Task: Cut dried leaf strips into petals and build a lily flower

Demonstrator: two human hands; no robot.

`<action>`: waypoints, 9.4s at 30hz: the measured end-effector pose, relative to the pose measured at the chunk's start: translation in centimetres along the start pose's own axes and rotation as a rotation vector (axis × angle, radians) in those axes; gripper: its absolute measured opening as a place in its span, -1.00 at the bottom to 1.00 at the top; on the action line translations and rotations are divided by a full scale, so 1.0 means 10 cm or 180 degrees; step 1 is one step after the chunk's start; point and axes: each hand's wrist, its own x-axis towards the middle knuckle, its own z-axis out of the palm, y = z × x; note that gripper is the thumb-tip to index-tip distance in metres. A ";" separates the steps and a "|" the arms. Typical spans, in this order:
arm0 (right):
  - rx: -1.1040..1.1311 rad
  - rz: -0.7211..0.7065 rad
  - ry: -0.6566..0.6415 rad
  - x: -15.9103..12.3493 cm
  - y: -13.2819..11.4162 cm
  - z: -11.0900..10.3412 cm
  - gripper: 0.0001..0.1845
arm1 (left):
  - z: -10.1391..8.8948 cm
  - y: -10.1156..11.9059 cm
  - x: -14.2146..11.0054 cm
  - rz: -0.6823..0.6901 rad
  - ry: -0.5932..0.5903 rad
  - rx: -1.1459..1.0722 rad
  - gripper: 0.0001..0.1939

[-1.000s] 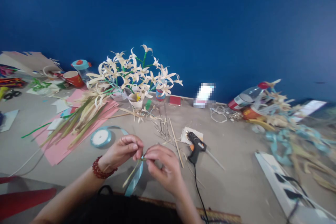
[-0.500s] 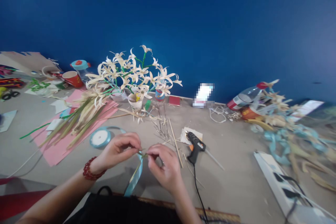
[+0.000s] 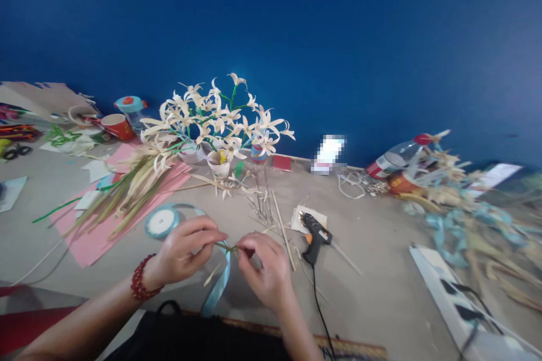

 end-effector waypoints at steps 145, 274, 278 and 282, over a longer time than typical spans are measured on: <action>0.1602 0.1127 0.0004 0.07 0.06 -0.03 -0.87 | 0.47 0.22 0.10 -0.2498 0.0084 -0.3660 -0.71; 0.1054 0.0782 0.0269 -0.05 0.07 0.10 -0.88 | 0.38 0.23 0.06 -0.2285 -0.0213 -0.2762 -0.74; 0.0869 0.0714 0.0340 -0.04 0.05 0.06 -0.81 | 0.41 0.23 0.07 -0.2445 -0.0164 -0.3296 -0.68; 0.0858 0.0618 0.0202 -0.04 0.03 0.03 -0.82 | 0.40 0.20 0.04 -0.2554 -0.0269 -0.3414 -0.68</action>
